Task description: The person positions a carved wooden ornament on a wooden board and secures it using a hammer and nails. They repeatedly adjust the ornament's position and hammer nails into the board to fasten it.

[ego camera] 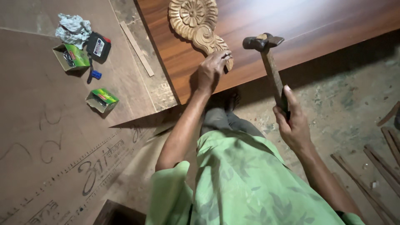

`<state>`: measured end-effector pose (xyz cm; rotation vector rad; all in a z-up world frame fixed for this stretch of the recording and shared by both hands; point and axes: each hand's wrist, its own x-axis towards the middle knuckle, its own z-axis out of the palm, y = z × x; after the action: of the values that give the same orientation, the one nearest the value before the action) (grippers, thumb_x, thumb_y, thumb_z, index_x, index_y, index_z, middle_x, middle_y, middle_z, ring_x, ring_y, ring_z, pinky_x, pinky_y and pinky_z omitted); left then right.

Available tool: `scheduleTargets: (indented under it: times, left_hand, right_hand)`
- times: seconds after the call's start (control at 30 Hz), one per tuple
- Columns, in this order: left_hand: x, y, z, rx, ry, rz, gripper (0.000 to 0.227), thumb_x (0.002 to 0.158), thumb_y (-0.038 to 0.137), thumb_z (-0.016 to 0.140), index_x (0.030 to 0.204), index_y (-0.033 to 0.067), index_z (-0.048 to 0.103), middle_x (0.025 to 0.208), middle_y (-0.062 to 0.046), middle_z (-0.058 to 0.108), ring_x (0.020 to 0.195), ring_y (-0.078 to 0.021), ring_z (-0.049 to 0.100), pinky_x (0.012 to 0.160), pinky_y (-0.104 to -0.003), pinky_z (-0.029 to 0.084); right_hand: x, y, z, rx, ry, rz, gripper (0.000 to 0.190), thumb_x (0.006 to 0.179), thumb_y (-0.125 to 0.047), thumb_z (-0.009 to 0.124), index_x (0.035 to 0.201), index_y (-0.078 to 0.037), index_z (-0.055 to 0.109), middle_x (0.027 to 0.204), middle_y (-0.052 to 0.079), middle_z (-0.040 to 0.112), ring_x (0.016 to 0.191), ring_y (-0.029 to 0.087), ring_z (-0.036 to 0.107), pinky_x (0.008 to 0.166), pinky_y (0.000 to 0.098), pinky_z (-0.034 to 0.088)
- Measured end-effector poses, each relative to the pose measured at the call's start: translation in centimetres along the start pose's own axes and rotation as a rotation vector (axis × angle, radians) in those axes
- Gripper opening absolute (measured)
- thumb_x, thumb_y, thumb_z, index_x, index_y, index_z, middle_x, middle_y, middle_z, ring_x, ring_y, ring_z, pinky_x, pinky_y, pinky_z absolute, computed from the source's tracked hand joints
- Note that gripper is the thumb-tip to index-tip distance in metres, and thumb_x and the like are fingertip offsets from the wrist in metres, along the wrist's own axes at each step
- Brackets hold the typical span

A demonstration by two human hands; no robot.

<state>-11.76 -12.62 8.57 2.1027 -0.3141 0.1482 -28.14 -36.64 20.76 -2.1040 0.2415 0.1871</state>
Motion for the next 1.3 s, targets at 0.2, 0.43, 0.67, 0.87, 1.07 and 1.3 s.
scheduleTargets:
  times: [0.2, 0.43, 0.67, 0.87, 1.07, 1.3]
  left_hand:
    - [-0.4, 0.3, 0.1, -0.147, 0.03, -0.071, 0.018, 0.097, 0.009, 0.07, 0.115, 0.0059, 0.07, 0.105, -0.011, 0.076, 0.096, -0.0251, 0.076, 0.08, -0.035, 0.06]
    - [-0.1, 1.0, -0.4, -0.146, 0.054, 0.0, 0.019, 0.098, 0.007, 0.069, 0.116, 0.0062, 0.069, 0.105, -0.011, 0.076, 0.097, -0.0255, 0.077, 0.081, -0.034, 0.061]
    - [-1.0, 0.3, 0.0, -0.066, 0.024, 0.013, 0.017, 0.099, 0.006, 0.068, 0.116, 0.0058, 0.07, 0.102, -0.011, 0.076, 0.095, -0.0267, 0.077, 0.078, -0.035, 0.061]
    - [-0.9, -0.7, 0.8, 0.005, 0.089, -0.002, 0.013, 0.099, 0.011, 0.07, 0.111, 0.0062, 0.071, 0.092, -0.012, 0.076, 0.075, -0.0252, 0.076, 0.063, -0.035, 0.061]
    - [-1.3, -0.9, 0.9, 0.02, 0.071, 0.033, 0.017, 0.098, 0.013, 0.07, 0.114, 0.0081, 0.071, 0.097, -0.011, 0.076, 0.086, -0.0271, 0.077, 0.071, -0.038, 0.063]
    - [-1.7, -2.1, 1.5, -0.012, 0.145, 0.134, 0.021, 0.098, 0.007, 0.067, 0.118, 0.008, 0.069, 0.108, -0.014, 0.075, 0.094, -0.0292, 0.075, 0.078, -0.04, 0.062]
  right_hand:
    - [-1.3, 0.2, -1.1, 0.009, 0.001, -0.229, 0.066, 0.106, -0.004, 0.061, 0.164, -0.017, 0.032, 0.095, 0.008, 0.064, 0.072, 0.015, 0.061, 0.064, 0.0307, 0.053]
    - [1.1, -0.9, -2.3, -0.32, 0.036, -0.404, 0.063, 0.104, -0.007, 0.065, 0.16, -0.017, 0.037, 0.094, 0.013, 0.064, 0.072, 0.023, 0.062, 0.062, 0.0383, 0.052]
    - [2.9, -1.8, -2.0, -0.605, -0.031, -0.399, 0.059, 0.107, -0.018, 0.063, 0.161, -0.017, 0.04, 0.088, 0.009, 0.062, 0.057, 0.019, 0.051, 0.045, 0.0357, 0.043]
    - [4.2, -2.7, -1.8, -0.877, -0.2, -0.223, 0.054, 0.105, -0.027, 0.059, 0.158, -0.02, 0.047, 0.079, 0.011, 0.061, 0.044, 0.015, 0.045, 0.031, 0.0283, 0.038]
    - [2.7, -2.2, -5.0, -0.229, 0.132, -0.593, 0.053, 0.105, -0.023, 0.059, 0.156, -0.018, 0.048, 0.083, 0.013, 0.062, 0.047, 0.019, 0.048, 0.035, 0.0324, 0.04]
    - [3.3, -1.9, -0.9, -0.783, -0.208, -0.185, 0.055, 0.102, -0.019, 0.062, 0.155, -0.021, 0.049, 0.088, 0.017, 0.063, 0.049, 0.025, 0.054, 0.038, 0.0382, 0.044]
